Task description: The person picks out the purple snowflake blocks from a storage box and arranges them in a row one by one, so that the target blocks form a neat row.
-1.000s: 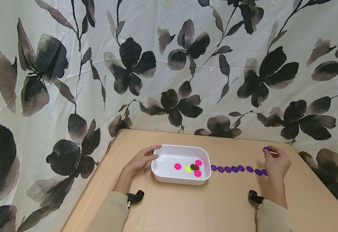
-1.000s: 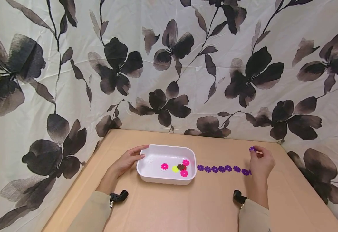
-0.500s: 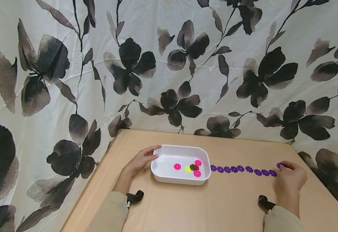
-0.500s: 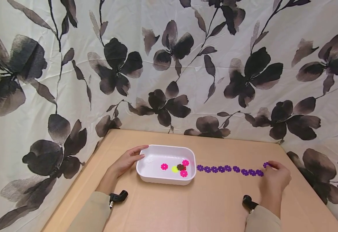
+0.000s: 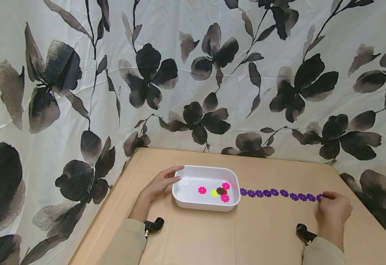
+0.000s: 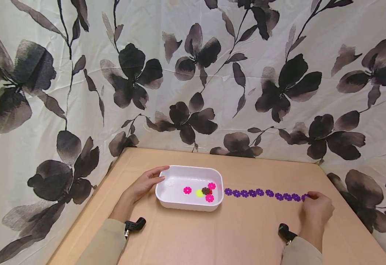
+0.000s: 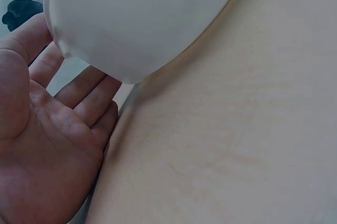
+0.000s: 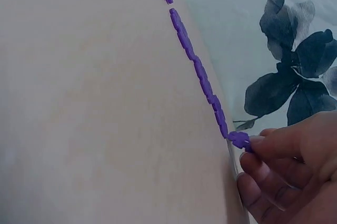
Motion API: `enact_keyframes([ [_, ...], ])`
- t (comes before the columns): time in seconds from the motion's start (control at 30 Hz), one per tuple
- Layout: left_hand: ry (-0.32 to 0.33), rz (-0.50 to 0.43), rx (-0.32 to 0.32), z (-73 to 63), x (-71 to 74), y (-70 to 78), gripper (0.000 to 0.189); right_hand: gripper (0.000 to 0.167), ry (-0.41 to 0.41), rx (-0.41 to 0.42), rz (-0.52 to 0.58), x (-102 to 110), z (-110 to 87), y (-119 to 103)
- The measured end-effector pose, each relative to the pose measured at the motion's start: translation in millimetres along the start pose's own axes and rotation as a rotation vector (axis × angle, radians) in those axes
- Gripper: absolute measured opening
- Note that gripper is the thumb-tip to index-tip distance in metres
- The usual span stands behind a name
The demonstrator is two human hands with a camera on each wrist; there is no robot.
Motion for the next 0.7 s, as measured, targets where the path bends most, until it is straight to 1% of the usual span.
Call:
enact_keyframes([
  [0.07, -0.002, 0.002, -0.002, -0.2, 0.0, 0.2, 0.052, 0.04, 0.009, 0.025, -0.02, -1, -0.4, 1],
  [0.3, -0.002, 0.01, -0.004, -0.3, -0.2, 0.8, 0.05, 0.04, 0.016, 0.061, -0.054, 0, -2.9, -1],
  [0.43, 0.0, 0.014, -0.003, 0.0, 0.1, 1.0, 0.05, 0.043, 0.008, 0.056, -0.072, 1, -1.7, -7],
  [0.53, 0.0, 0.012, -0.002, -0.2, -0.1, 1.5, 0.049, 0.045, 0.002, 0.064, -0.073, 2, -0.1, -16],
  [0.6, -0.001, 0.009, 0.0, -0.3, -0.3, 1.9, 0.049, 0.045, 0.0, 0.061, -0.043, 2, -0.1, -24],
  [0.63, -0.001, 0.007, 0.0, -0.3, -0.4, 2.0, 0.049, 0.045, -0.003, 0.051, -0.005, 1, -0.5, -29],
  [0.67, -0.001, 0.006, 0.0, -0.3, -0.4, 2.1, 0.049, 0.043, -0.013, 0.03, 0.054, 1, -1.3, -33],
  [0.7, -0.002, 0.006, 0.001, -0.2, -0.3, 2.0, 0.049, 0.04, -0.029, -0.004, 0.137, -1, -2.7, -38],
])
Point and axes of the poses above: each hand's wrist, its own z-axis towards the middle knuckle, its own x-axis out of the back of the hand, y = z × x, the point moved 2 cm from there along z, towards the middle knuckle, and after that the axes turned 15 degrees about y, right-handed, at the moved point
